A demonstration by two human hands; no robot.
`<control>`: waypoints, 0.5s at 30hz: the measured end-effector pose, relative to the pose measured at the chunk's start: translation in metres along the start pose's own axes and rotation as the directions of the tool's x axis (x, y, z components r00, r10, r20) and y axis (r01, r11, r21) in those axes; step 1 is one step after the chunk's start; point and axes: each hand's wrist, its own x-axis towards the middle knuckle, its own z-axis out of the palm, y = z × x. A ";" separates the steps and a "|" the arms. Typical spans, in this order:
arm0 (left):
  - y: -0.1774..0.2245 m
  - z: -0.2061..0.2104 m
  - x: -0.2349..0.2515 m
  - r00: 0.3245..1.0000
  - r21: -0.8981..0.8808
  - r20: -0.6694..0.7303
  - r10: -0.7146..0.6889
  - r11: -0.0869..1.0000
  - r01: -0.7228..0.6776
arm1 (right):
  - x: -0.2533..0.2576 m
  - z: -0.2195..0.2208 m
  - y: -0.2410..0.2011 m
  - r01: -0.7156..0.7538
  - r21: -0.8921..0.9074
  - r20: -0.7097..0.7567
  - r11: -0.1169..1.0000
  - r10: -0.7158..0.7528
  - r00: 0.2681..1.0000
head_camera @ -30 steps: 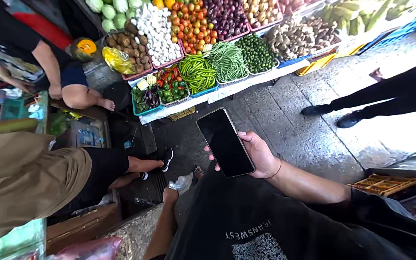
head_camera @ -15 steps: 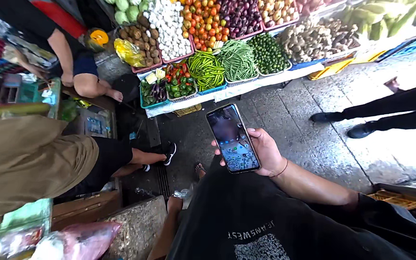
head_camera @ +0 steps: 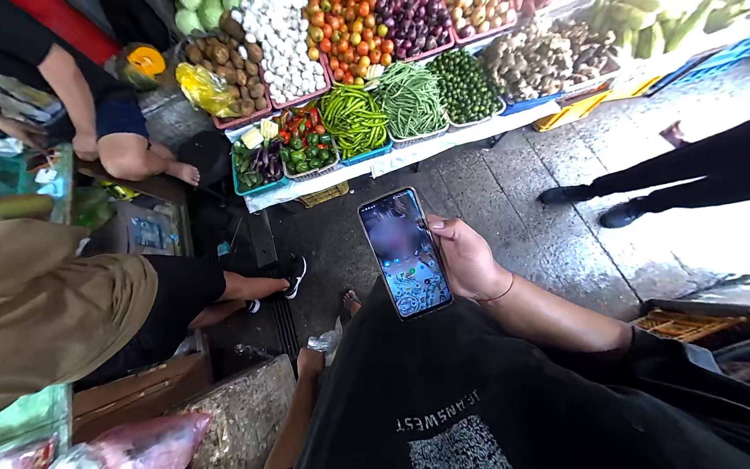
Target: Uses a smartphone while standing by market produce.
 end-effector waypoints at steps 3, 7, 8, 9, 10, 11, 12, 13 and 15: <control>-0.003 -0.002 0.001 1.000 0.023 0.016 -0.011 1.000 0.010 | -0.001 -0.001 -0.001 0.014 -0.032 -0.045 0.999 -0.016 0.999; -0.005 -0.005 0.002 0.999 0.046 0.037 0.004 0.999 -0.005 | -0.003 -0.004 0.000 0.026 -0.044 -0.047 0.999 -0.028 0.999; -0.004 -0.005 0.003 0.999 0.049 0.038 0.007 0.999 -0.009 | -0.004 -0.005 0.000 0.034 -0.050 -0.048 0.998 -0.036 0.998; -0.002 -0.007 0.002 0.999 0.050 0.042 0.006 0.999 -0.008 | -0.004 -0.005 0.001 0.044 -0.060 -0.055 0.997 -0.048 0.997; 0.002 -0.009 0.001 0.999 0.045 0.042 0.007 0.999 -0.009 | -0.004 -0.004 0.000 0.049 -0.066 -0.069 0.997 -0.054 0.996; 0.006 -0.011 0.000 0.999 0.043 0.040 0.012 0.999 -0.014 | -0.004 -0.004 0.000 0.051 -0.071 -0.079 0.996 -0.057 0.995; 0.008 -0.011 0.002 0.999 0.038 0.034 0.019 0.999 -0.020 | -0.004 -0.004 0.000 0.050 -0.073 -0.084 0.996 -0.057 0.995; 0.008 -0.009 0.007 0.999 0.030 0.028 0.024 0.999 -0.025 | -0.004 -0.004 0.000 0.048 -0.070 -0.081 0.996 -0.053 0.995; 0.009 -0.007 0.015 0.999 0.020 0.015 0.042 0.999 -0.042 | -0.003 -0.006 0.000 0.041 -0.050 -0.063 0.998 -0.044 0.997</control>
